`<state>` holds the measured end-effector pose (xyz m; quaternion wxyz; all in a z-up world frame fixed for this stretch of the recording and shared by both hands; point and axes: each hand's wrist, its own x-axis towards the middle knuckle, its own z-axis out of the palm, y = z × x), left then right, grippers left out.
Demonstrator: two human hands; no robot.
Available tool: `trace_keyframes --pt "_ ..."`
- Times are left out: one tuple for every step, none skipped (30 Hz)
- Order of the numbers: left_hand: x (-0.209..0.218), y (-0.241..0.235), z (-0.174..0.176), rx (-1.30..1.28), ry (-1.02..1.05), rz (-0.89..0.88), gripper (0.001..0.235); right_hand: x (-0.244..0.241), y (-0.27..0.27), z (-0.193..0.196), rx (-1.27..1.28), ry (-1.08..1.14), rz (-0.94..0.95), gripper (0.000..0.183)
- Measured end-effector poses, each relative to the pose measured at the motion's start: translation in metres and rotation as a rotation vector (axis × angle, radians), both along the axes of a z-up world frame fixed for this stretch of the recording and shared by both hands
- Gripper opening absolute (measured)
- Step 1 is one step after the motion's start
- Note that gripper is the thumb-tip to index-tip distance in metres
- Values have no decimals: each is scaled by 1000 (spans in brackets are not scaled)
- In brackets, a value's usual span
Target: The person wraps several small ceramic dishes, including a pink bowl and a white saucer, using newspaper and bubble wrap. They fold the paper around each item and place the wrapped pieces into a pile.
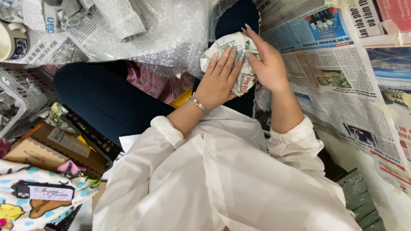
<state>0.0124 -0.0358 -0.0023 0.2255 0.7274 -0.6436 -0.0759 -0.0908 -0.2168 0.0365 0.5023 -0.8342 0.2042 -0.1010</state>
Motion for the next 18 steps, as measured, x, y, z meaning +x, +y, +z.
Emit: trace_keyframes --pt "-1 1 1 26 -8 -2 99 2 0 1 -7 2 -20 52" --pt "-2 1 2 39 -30 -16 99 4 1 3 -34 12 -28 51" --pt "-2 0 3 49 -54 -29 99 8 1 4 -66 22 -34 50" --pt "-1 -1 3 58 -78 -42 98 11 2 6 -97 31 -40 49" --pt "1 -2 4 55 -64 -42 98 14 4 7 -219 10 -24 51" --pt "2 -3 4 51 -50 -42 98 17 9 7 -340 -11 -7 52" --pt "3 -1 3 50 -34 -42 97 19 14 6 -458 -30 12 53" --pt "4 0 2 41 -27 -45 98 20 17 5 -528 -11 24 53" --pt "7 2 1 31 -23 -50 100 21 20 3 -599 4 35 53" --pt "8 4 0 21 -19 -54 101 22 22 1 -670 20 46 53" --pt "9 4 -2 -2 -28 -57 100 23 22 -2 -737 25 31 54" --pt "9 4 -4 -24 -37 -61 98 23 22 -6 -804 30 17 54" --pt "6 7 -6 -40 -41 -65 98 20 24 -10 -865 39 3 55" --pt "2 9 -8 -74 -114 -42 88 17 25 -16 -884 65 -5 58" --pt "-2 9 -10 -111 -190 -21 78 16 24 -21 -906 88 -16 60" --pt "-6 10 -12 -147 -265 1 68 14 24 -27 -929 112 -27 63" --pt "-10 11 -13 -243 -328 45 70 14 23 -31 -914 105 -22 65" --pt "-12 13 -14 -339 -391 87 72 14 22 -35 -900 98 -17 67"
